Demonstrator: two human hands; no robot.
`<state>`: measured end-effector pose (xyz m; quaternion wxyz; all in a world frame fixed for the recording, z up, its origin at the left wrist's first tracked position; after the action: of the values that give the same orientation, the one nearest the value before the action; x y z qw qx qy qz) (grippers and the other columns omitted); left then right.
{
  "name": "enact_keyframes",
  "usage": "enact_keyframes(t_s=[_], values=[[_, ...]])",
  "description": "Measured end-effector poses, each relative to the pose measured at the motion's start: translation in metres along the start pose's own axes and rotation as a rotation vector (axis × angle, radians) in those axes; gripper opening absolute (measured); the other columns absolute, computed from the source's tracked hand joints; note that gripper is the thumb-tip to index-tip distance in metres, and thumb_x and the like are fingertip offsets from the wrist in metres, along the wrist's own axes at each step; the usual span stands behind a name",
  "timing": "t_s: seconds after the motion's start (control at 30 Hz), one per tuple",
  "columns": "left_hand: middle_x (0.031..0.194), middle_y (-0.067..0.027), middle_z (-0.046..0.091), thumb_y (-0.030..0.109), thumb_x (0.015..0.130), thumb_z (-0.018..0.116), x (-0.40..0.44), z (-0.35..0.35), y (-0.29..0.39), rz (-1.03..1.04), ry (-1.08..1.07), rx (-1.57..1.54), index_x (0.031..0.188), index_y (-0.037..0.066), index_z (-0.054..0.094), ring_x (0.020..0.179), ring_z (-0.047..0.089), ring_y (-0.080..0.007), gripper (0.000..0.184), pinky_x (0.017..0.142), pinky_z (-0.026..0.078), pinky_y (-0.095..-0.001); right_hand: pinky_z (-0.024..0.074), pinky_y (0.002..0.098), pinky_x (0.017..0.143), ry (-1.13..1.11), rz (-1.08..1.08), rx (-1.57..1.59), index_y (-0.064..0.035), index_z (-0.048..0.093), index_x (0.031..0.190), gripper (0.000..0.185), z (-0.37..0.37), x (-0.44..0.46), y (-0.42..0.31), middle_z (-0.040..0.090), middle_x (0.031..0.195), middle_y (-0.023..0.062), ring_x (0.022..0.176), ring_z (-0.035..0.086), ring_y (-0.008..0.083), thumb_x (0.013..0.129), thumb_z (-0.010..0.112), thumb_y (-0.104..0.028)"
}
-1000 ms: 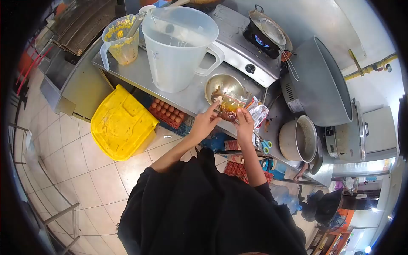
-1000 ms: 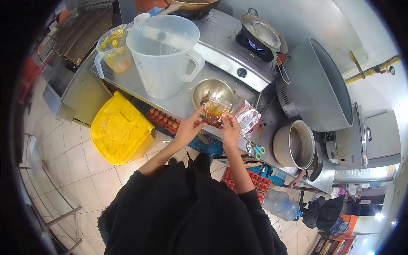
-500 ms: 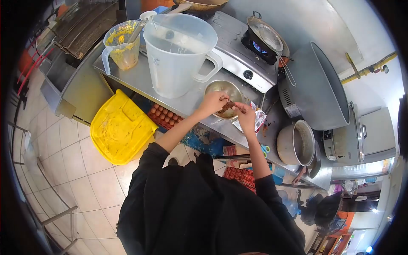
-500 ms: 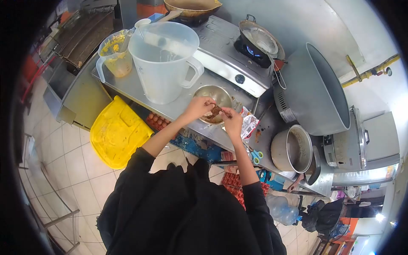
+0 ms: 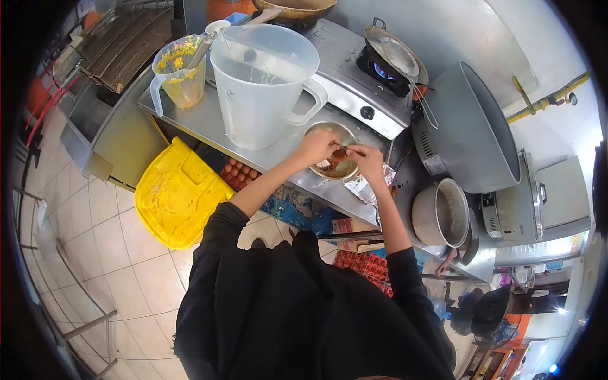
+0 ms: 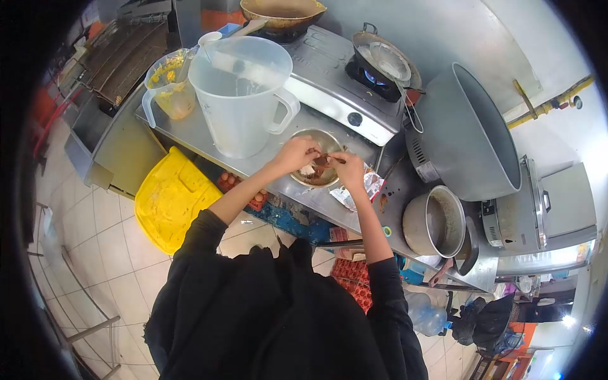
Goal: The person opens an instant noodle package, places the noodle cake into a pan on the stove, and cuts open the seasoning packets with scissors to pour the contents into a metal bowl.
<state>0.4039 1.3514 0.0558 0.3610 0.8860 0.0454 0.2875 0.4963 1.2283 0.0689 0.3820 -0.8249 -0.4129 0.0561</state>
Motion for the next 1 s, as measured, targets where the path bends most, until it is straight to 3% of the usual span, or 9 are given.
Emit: enact_keyframes(t_s=[0.13, 0.2, 0.3, 0.53, 0.73, 0.8, 0.93, 1.0], values=[[0.075, -0.0091, 0.047, 0.013, 0.066, 0.059, -0.003, 0.003, -0.002, -0.017, 0.089, -0.048, 0.072, 0.005, 0.056, 0.072, 0.048, -0.0244, 0.011, 0.063, 0.039, -0.0318, 0.0433, 0.0209, 0.056, -0.050, -0.051, 0.167, -0.0032, 0.061, 0.081, 0.017, -0.001, -0.001, -0.016, 0.060, 0.070, 0.0092, 0.062, 0.056, 0.0107, 0.065, 0.062, -0.009], [0.076, -0.0088, 0.047, 0.013, 0.066, 0.059, -0.004, 0.004, -0.004, 0.002, 0.097, -0.059, 0.073, 0.005, 0.055, 0.073, 0.048, -0.0245, 0.011, 0.064, 0.039, -0.0316, 0.0424, 0.0239, 0.054, -0.041, -0.084, 0.071, -0.0020, 0.060, 0.077, 0.014, -0.001, 0.000, -0.018, 0.059, 0.072, 0.0116, 0.059, 0.056, 0.0169, 0.064, 0.062, -0.007], [0.077, -0.0088, 0.047, 0.012, 0.066, 0.059, -0.005, 0.005, -0.009, 0.003, 0.101, -0.091, 0.073, 0.005, 0.055, 0.074, 0.048, -0.0247, 0.011, 0.064, 0.039, -0.0316, 0.0432, 0.0244, 0.055, -0.080, -0.090, -0.054, -0.0016, 0.060, 0.077, 0.014, -0.001, 0.005, -0.009, 0.059, 0.075, 0.0123, 0.060, 0.057, 0.0170, 0.065, 0.062, -0.008], [0.075, -0.0098, 0.048, 0.013, 0.066, 0.059, -0.006, 0.006, -0.009, -0.028, 0.108, -0.131, 0.073, 0.006, 0.055, 0.076, 0.047, -0.0262, 0.011, 0.067, 0.037, -0.0333, 0.0432, 0.0251, 0.054, -0.081, -0.138, 0.020, -0.0018, 0.060, 0.074, 0.013, 0.000, 0.003, -0.010, 0.058, 0.067, 0.0134, 0.058, 0.057, 0.0193, 0.064, 0.062, -0.009], [0.076, -0.0100, 0.050, 0.014, 0.064, 0.060, -0.009, 0.012, -0.004, -0.038, 0.181, -0.070, 0.072, 0.006, 0.056, 0.076, 0.047, -0.0281, 0.012, 0.068, 0.036, -0.0355, 0.0432, 0.0232, 0.052, -0.038, -0.154, -0.041, -0.0004, 0.060, 0.074, 0.012, 0.006, 0.006, -0.001, 0.059, 0.065, 0.0114, 0.056, 0.057, 0.0155, 0.065, 0.061, -0.008], [0.074, -0.0097, 0.051, 0.014, 0.064, 0.060, -0.008, 0.013, -0.009, -0.064, 0.196, -0.072, 0.071, 0.007, 0.057, 0.075, 0.047, -0.0279, 0.011, 0.067, 0.036, -0.0360, 0.0425, 0.0223, 0.049, -0.127, 0.062, 0.167, 0.0008, 0.060, 0.073, 0.011, 0.006, 0.005, -0.002, 0.059, 0.064, 0.0115, 0.053, 0.057, 0.0124, 0.066, 0.061, -0.008], [0.071, -0.0084, 0.052, 0.015, 0.063, 0.060, -0.009, 0.015, -0.014, -0.091, 0.255, -0.013, 0.069, 0.008, 0.059, 0.072, 0.046, -0.0280, 0.010, 0.065, 0.036, -0.0363, 0.0418, 0.0198, 0.048, -0.061, 0.057, -0.005, 0.0016, 0.060, 0.074, 0.011, 0.003, 0.005, -0.006, 0.059, 0.061, 0.0095, 0.051, 0.055, 0.0090, 0.067, 0.060, -0.006], [0.071, -0.0083, 0.052, 0.016, 0.063, 0.060, -0.008, 0.017, -0.011, -0.110, 0.237, -0.013, 0.069, 0.008, 0.059, 0.072, 0.046, -0.0280, 0.010, 0.064, 0.037, -0.0364, 0.0414, 0.0203, 0.046, -0.161, 0.102, 0.256, 0.0014, 0.060, 0.073, 0.011, 0.012, 0.009, 0.003, 0.058, 0.058, 0.0074, 0.049, 0.054, 0.0081, 0.067, 0.061, -0.007]])
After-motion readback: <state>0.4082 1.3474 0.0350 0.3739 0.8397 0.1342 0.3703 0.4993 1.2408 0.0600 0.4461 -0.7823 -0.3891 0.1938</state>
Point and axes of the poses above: each hand's wrist, its own x-axis towards the middle knuckle, its own z-axis out of the palm, y = z × x, the point moved 3 cm from there along x, towards the middle knuckle
